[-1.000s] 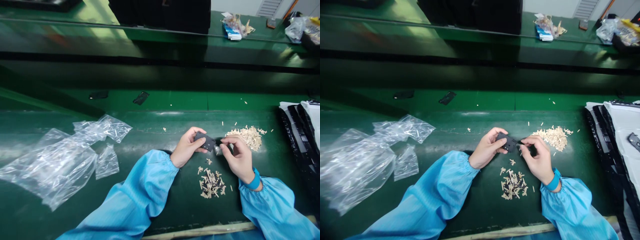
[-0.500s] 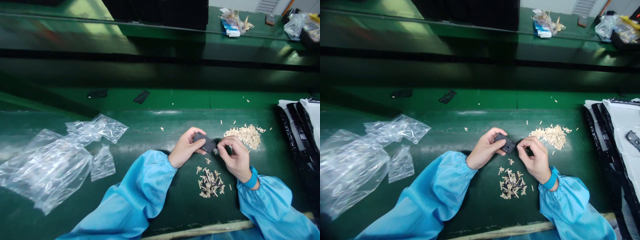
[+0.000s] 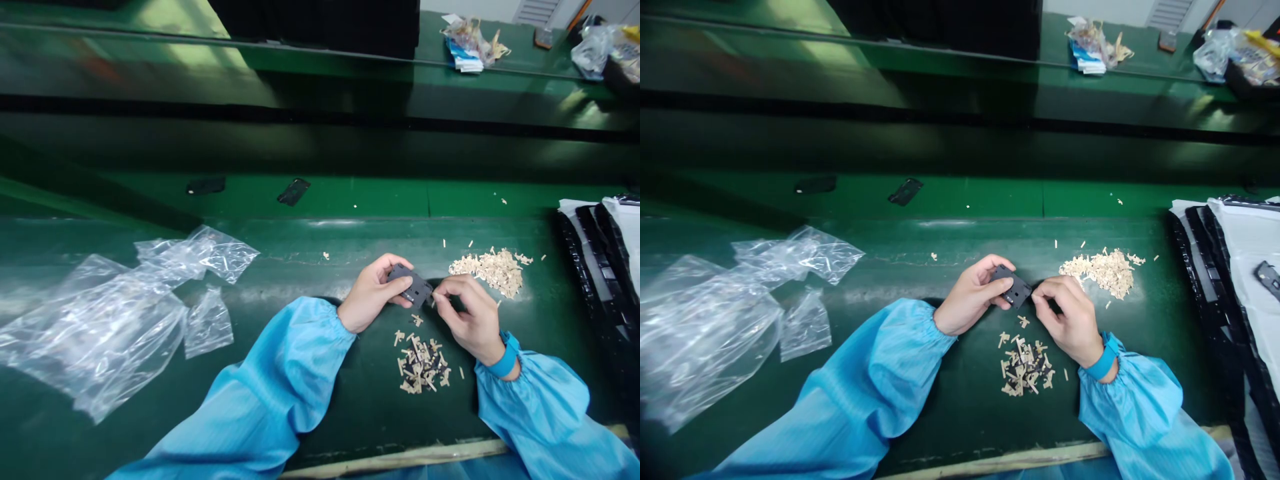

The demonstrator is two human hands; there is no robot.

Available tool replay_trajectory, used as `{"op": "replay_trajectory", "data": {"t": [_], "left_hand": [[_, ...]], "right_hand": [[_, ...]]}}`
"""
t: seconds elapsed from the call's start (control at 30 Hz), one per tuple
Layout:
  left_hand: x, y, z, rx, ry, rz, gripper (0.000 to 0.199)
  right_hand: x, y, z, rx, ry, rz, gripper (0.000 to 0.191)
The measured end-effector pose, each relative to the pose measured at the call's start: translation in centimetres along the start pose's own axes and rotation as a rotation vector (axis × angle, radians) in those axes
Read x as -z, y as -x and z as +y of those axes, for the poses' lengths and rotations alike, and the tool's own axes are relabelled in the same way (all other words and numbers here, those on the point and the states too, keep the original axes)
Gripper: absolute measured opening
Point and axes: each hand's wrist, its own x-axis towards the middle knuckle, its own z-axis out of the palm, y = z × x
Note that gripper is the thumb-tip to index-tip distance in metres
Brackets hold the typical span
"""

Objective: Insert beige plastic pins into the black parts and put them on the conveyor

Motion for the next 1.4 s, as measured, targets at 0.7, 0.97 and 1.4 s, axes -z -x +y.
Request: {"op": "replay_trajectory", "data": {"t": [0.7, 0.97, 1.4], "left_hand": [[-0.1, -0.2, -0.3, -0.028, 0.060, 0.034, 0.041], [-0.5, 0.1, -0.5, -0.049, 0.079, 0.021, 0.043], [-1.2, 0.5, -1.4, -0.085, 0.171, 0.029, 0.046]], "right_hand": [[-0.7, 0.5, -0.3, -0.023, -0.073, -0.055, 0.014], [-0.8, 0.7, -0.2, -0.024, 0.035, 0.022, 0.056], [-1.8, 1.3, -0.3, 0.141, 0.106, 0.198, 0.062]]}}
